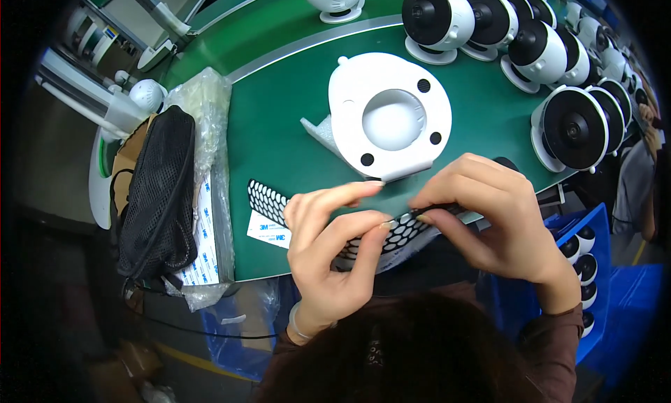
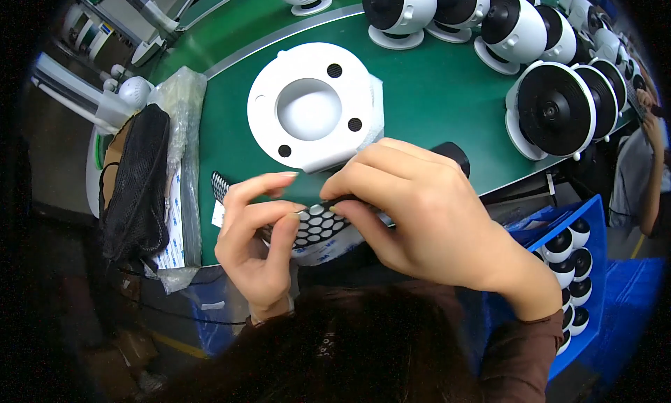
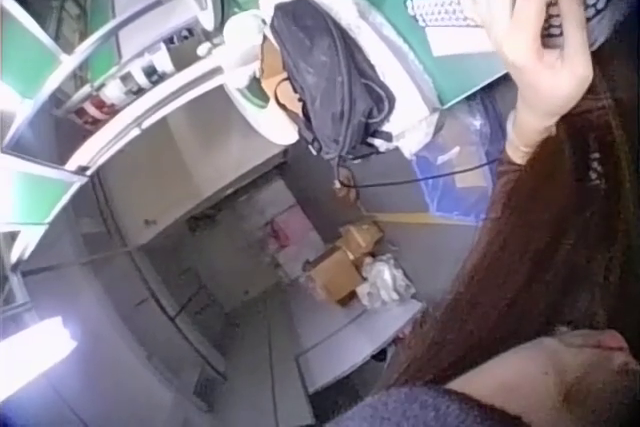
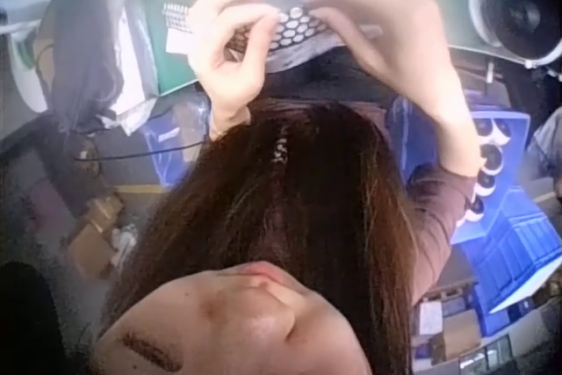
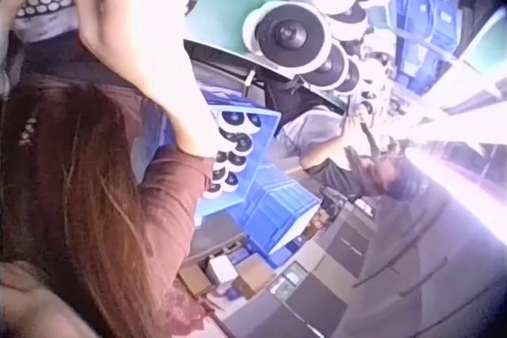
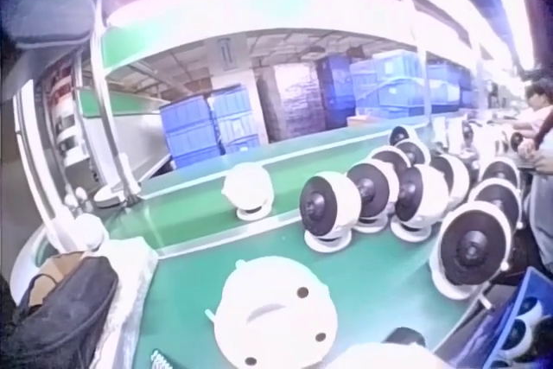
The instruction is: Applying adhesive rubber pads to the bases of white security camera components on a factory assembly line.
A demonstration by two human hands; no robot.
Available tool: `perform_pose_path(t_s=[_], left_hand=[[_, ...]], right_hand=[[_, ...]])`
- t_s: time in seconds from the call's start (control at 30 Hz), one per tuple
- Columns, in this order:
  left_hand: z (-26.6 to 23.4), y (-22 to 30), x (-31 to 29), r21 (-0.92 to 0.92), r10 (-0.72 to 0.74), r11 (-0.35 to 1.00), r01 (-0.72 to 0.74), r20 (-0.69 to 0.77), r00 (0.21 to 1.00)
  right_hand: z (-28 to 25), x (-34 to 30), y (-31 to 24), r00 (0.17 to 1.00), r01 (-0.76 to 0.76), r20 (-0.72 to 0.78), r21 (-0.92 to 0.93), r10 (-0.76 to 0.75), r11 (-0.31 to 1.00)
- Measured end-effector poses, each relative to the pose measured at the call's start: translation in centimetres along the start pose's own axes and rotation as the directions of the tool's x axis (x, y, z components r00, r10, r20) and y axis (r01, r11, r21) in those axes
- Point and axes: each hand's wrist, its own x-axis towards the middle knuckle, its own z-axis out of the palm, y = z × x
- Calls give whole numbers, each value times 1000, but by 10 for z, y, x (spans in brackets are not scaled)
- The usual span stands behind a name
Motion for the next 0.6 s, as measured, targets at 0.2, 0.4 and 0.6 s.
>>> perform_pose_path(t_s=[0.2, 0.4, 0.6], left_hand=[[0, 9, 6, 56, 42, 997, -50, 141, 989], [1, 8, 5, 62, 28, 997, -36, 124, 992], [5, 3, 5, 16, 1, 1000, -3, 112, 994]], right_hand=[[3, -8, -6, 994, -35, -98, 83, 43, 996], [11, -10, -5, 983, 73, -167, -28, -77, 997], [13, -12, -3, 979, 54, -191, -79, -68, 995]])
